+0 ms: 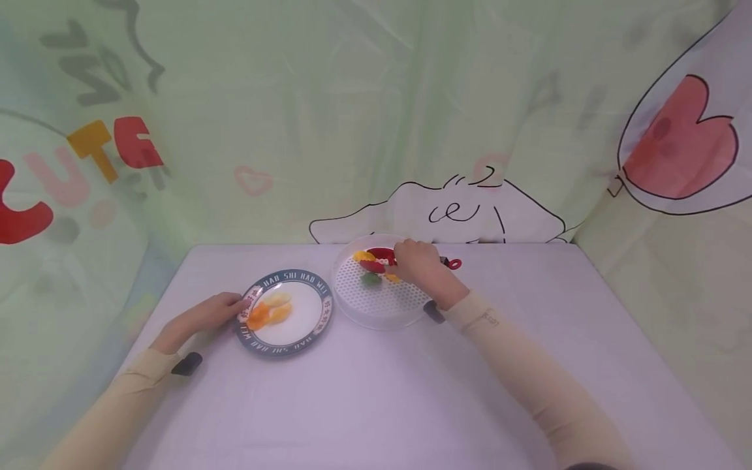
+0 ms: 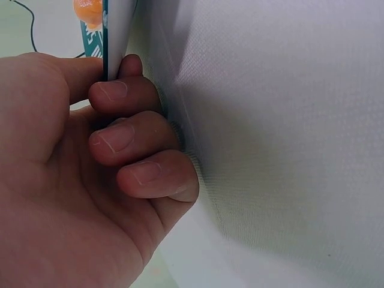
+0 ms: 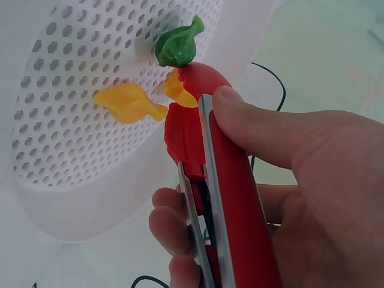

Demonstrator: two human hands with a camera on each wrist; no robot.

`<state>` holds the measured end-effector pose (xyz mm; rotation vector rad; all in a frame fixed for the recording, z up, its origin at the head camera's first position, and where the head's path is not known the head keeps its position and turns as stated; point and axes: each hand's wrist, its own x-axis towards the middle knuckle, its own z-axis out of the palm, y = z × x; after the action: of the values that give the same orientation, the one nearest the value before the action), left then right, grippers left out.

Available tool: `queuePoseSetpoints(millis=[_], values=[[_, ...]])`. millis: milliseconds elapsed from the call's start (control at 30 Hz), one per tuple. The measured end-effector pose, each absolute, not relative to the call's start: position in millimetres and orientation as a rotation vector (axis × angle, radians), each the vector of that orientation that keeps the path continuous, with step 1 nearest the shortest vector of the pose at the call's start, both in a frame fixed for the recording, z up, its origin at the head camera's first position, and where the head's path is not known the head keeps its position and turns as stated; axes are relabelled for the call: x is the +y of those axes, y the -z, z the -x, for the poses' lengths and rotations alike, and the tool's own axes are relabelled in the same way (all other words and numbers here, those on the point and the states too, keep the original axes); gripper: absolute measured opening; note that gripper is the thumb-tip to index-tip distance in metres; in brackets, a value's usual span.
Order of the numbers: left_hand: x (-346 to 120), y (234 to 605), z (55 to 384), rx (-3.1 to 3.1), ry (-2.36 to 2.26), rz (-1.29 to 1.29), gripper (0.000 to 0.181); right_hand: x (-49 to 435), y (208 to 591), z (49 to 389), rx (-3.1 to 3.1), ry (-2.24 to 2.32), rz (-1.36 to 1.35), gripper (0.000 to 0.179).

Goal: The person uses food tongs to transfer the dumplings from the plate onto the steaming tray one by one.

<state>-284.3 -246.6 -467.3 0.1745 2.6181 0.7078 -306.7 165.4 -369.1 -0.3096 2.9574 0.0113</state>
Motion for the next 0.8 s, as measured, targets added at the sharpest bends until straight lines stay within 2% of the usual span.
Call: queuePoseSetpoints(millis=[333,500,600,800], values=[[-248.4,467.5,286.8,2.618,-0.703,-0.176,0.052,164.4,361.0,299.5,2.937,-0.001,0.314,0.063],[-248.6,466.4,285.9,2.621,-0.696,-0.174,0.053,153.6,343.1,281.1,2.985,0.077,0.359,0.068],[-248.4,466.2,285.2,2.619,-0.699,-0.174,0.052,138.3,337.5,264.8,3.010,0.118,0.394,0.079],[-248.7,465.8,285.3,2.625,-0.699,-0.190,0.051,101.9,364.9,235.1,2.971,0.253,0.488,0.098]])
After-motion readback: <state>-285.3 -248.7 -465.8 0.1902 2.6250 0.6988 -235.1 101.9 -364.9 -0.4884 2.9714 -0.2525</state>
